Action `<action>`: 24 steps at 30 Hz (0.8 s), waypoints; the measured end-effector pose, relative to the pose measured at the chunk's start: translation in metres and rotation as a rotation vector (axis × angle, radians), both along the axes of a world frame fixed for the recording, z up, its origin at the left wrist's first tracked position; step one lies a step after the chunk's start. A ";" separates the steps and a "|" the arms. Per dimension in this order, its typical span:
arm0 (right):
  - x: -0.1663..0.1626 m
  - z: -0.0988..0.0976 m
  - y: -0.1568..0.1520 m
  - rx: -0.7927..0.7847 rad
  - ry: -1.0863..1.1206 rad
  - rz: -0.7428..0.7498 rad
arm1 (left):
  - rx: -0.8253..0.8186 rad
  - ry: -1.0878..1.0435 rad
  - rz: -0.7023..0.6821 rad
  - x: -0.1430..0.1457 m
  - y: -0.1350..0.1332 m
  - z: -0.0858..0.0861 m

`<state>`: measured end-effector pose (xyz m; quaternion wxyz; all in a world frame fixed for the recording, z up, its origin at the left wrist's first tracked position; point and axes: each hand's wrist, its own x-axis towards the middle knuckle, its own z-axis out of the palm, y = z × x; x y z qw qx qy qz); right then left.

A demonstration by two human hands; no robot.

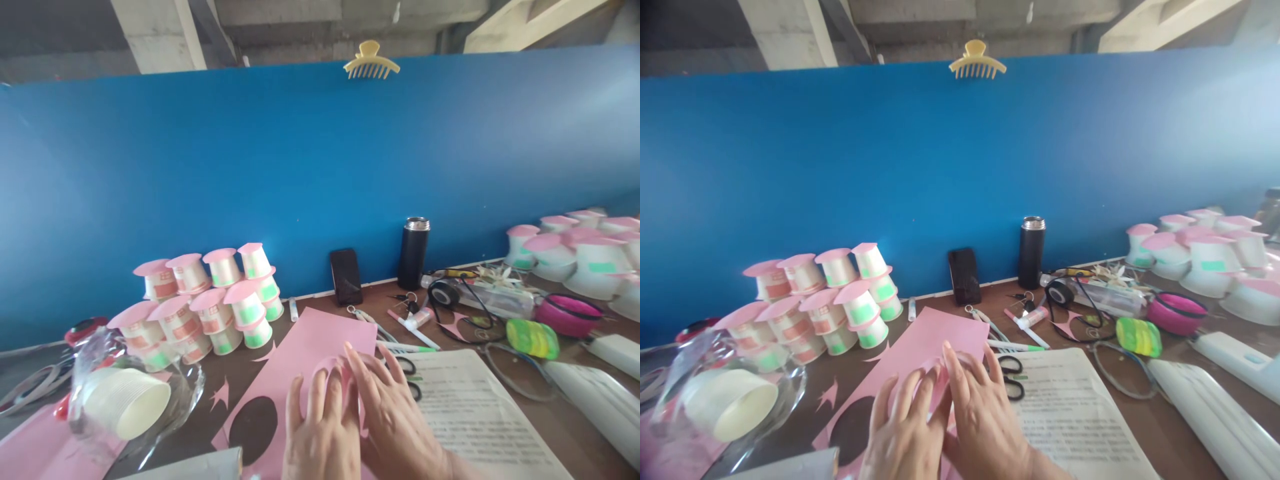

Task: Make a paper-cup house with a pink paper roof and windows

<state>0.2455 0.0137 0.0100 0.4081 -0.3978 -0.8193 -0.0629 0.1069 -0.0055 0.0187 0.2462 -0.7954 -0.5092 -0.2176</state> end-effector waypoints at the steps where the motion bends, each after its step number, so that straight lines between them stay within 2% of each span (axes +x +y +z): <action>1: 0.000 -0.001 0.000 0.002 0.007 -0.001 | -0.006 -0.008 -0.003 0.000 0.000 0.000; 13: -0.003 -0.005 0.003 -0.027 0.015 -0.042 | -0.073 -0.082 -0.009 0.002 0.000 0.010; 24: 0.005 -0.002 0.001 0.020 -0.116 -0.007 | 0.115 0.052 0.019 0.003 -0.005 -0.004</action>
